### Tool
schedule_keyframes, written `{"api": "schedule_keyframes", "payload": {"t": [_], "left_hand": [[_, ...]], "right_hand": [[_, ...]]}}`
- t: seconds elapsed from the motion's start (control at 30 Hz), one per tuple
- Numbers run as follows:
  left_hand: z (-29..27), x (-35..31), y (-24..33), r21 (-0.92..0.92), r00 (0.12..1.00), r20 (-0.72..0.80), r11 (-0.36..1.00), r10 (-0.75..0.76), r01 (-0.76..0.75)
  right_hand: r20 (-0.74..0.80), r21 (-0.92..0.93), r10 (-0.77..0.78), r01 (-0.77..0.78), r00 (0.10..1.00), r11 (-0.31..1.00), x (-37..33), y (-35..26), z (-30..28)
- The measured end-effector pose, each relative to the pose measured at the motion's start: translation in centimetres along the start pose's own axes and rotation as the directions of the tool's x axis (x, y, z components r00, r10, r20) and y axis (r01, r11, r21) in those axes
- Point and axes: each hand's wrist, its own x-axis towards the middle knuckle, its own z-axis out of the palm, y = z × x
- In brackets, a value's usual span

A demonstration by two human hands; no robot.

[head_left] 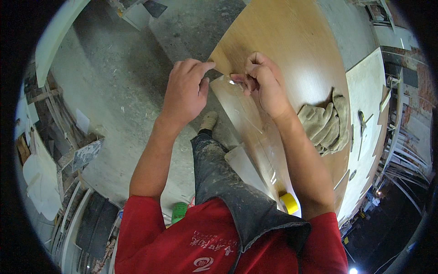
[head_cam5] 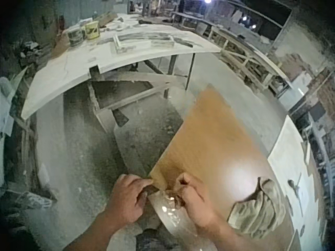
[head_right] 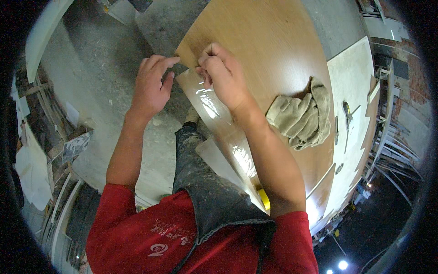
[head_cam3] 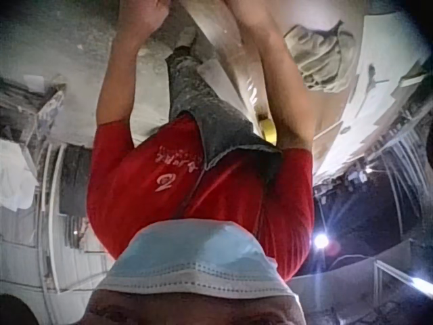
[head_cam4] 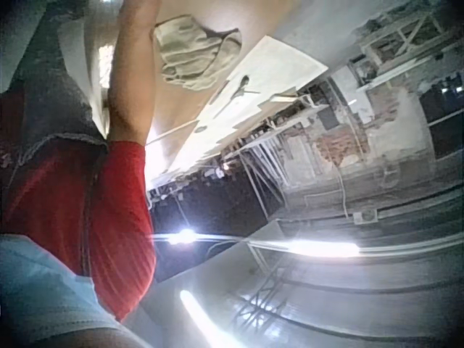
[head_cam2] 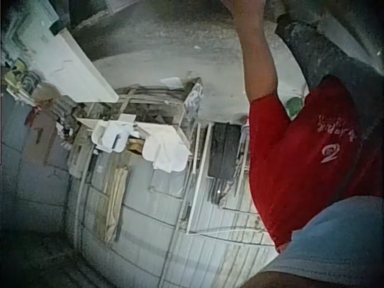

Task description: The person wipes a large wooden panel with a cloth, then repeatedly applies yellow masking tape along the edges and seams of the panel. They use a utility knife to cut the tape and smooth it down, working methodically around the panel's perimeter.

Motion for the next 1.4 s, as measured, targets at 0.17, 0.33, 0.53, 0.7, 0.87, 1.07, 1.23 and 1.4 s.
{"api": "schedule_keyframes", "payload": {"t": [0.17,0.33,0.53,0.7,0.87,1.07,1.23,1.4], "left_hand": [[-0.3,1.0,0.6,0.017,0.997,0.06,0.998,0.051,-0.052],[-0.3,2.8,1.4,0.08,0.979,0.113,0.98,0.171,-0.18],[0.4,4.1,2.1,0.076,0.957,0.196,0.97,0.212,-0.231],[0.7,4.7,1.6,0.011,0.949,0.208,0.97,0.237,-0.244],[0.3,4.9,2.7,-0.07,0.946,0.235,0.975,0.224,-0.213],[-0.5,3.8,6.8,-0.11,0.919,0.325,0.974,0.222,-0.196],[-1.3,3.3,9.6,-0.068,0.917,0.321,0.971,0.237,-0.228],[-3.4,3.6,14.0,0.019,0.89,0.36,0.951,0.28,-0.307]], "right_hand": [[-0.005,0.031,-0.007,0.007,1.0,0.999,0.5,0.3,-0.4],[-0.034,0.008,0.001,0.0,0.999,1.0,0.3,-0.2,0.0],[-0.05,0.102,-0.029,0.034,0.998,0.994,-0.1,0.4,-0.9],[-0.212,-0.03,-0.076,0.071,0.974,0.997,-2.2,0.3,-1.8],[-0.182,-0.82,-0.435,0.109,0.882,0.563,-8.7,1.6,-4.9],[-0.165,-0.901,-0.482,0.067,0.86,0.428,-18.0,6.3,-6.4],[-0.286,-0.878,-0.471,-0.032,0.834,0.477,-23.2,8.2,-5.5],[-0.428,-0.841,-0.539,-0.102,0.725,0.531,-25.0,9.8,-5.8]]}}
